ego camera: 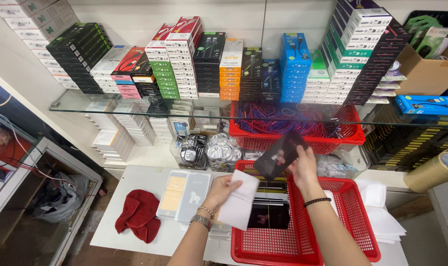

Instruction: The person picks phone accessory boxes from a red basket, slides each box into a clear plastic sleeve, and stacks the sleeved boxes into a second red basket on the counter. They occasionally add white foam sheets between boxes while stacking.

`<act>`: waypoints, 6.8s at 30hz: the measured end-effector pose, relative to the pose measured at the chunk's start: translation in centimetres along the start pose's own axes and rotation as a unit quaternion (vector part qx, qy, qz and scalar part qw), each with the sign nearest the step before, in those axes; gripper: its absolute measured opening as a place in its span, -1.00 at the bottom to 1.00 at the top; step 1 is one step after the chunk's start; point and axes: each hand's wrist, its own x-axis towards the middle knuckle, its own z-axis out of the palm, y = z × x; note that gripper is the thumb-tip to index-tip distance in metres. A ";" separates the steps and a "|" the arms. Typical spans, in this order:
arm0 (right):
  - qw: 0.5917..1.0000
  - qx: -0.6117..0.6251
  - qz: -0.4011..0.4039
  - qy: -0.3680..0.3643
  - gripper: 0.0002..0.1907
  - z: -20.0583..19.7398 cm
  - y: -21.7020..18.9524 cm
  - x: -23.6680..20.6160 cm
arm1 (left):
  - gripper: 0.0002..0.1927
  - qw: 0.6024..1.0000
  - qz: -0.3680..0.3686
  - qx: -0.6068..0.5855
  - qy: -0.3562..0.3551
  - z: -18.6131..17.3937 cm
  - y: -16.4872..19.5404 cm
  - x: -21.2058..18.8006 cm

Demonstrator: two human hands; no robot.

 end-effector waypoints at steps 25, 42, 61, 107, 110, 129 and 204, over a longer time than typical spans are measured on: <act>0.751 -0.640 -0.159 -0.017 -0.38 -1.4 9.0 -5.9 | -0.05 0.786 0.174 0.465 0.369 -1.5 -1.6 -1.9; 0.889 -0.427 -0.059 -0.154 -0.58 4.6 10.1 -5.9 | -0.57 0.886 0.045 0.210 0.410 -10.0 0.5 -2.0; 0.958 -0.243 -0.010 -0.154 -0.71 3.9 6.9 -1.6 | -0.72 0.998 0.052 0.024 -0.007 -1.1 2.7 0.4; 0.631 -0.768 0.028 -0.102 -0.16 -0.4 8.7 -4.8 | -0.35 0.820 -0.041 0.340 0.459 -10.5 -2.1 -4.4; 0.608 -0.788 0.002 -0.097 0.03 -1.1 8.7 -6.3 | -0.51 0.867 -0.047 0.233 0.437 -11.0 -1.0 -3.9; 0.477 -0.846 -0.032 -0.237 -0.16 -3.6 8.3 -6.9 | -0.69 0.993 -0.047 -0.109 0.014 -0.4 -0.5 0.7; 0.855 -0.386 0.045 -0.343 -0.75 5.6 1.4 -1.7 | -0.78 0.997 0.061 0.036 0.001 -3.5 3.6 -0.9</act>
